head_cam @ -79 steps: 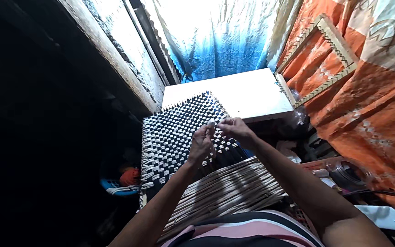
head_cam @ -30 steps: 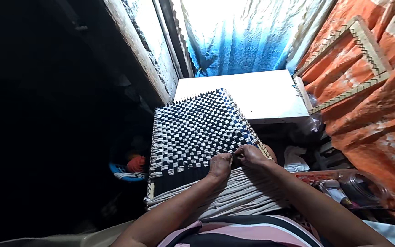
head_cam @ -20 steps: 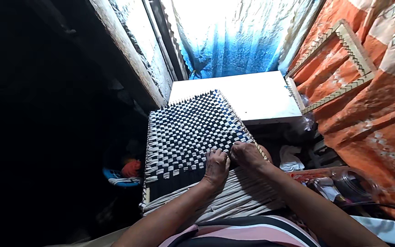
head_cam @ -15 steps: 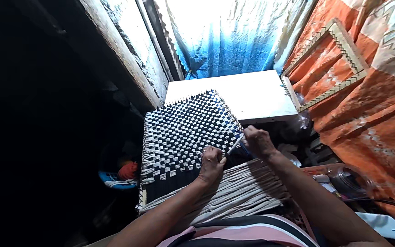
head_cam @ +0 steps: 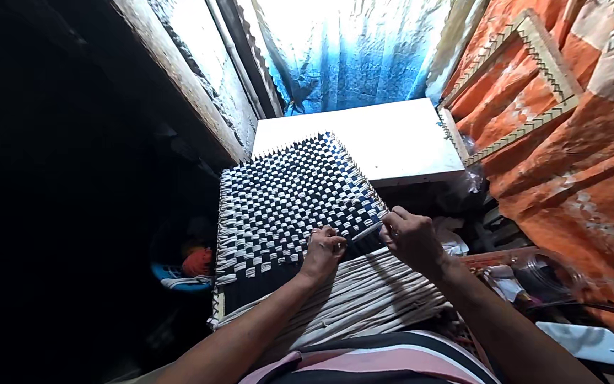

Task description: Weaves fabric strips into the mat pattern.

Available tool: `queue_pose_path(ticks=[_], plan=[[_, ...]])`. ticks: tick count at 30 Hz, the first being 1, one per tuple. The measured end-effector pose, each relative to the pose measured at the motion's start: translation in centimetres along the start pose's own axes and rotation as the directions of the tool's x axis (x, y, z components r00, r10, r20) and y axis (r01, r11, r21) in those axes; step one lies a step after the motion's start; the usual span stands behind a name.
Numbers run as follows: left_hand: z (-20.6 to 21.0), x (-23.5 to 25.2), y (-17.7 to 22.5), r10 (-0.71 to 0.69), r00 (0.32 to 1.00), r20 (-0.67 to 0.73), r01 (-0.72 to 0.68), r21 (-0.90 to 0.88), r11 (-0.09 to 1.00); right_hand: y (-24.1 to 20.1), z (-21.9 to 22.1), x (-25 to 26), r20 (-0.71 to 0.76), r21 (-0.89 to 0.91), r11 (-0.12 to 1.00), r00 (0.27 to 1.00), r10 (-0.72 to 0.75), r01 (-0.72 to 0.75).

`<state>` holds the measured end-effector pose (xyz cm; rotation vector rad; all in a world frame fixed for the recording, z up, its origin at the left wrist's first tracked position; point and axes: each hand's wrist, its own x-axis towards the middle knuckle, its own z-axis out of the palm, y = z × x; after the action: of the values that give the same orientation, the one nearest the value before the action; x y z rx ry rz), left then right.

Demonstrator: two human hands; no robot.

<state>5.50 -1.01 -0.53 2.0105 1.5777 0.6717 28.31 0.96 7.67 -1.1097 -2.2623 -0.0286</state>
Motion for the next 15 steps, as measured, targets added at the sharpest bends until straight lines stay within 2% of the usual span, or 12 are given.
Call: queue_pose_path(ticks=[2,6,8,12,15], plan=[[0.5,0.3,0.0,0.025,1.000,0.014,-0.026,0.096,0.995,0.4,0.0,-0.4,0.017,-0.012,1.000,1.000,-0.008,0.008],[1.7,1.7,-1.2,0.103,0.992,-0.068,-0.091,0.168,0.982,3.4,0.9,-0.3,0.125,0.006,0.984,0.976,0.178,-0.180],[1.3,2.1,-1.3,0.119,0.989,-0.087,-0.112,0.079,0.991,4.7,1.5,0.0,0.150,0.018,0.972,0.962,0.231,-0.236],[-2.1,2.0,-2.1,0.055,0.997,0.058,-0.038,-0.254,0.966,6.3,2.5,0.7,0.158,-0.020,0.981,0.968,0.196,-0.195],[-2.0,1.0,-2.5,-0.011,0.999,0.052,0.027,-0.302,0.953,6.8,3.9,1.0,0.137,-0.037,0.989,0.979,0.148,-0.144]])
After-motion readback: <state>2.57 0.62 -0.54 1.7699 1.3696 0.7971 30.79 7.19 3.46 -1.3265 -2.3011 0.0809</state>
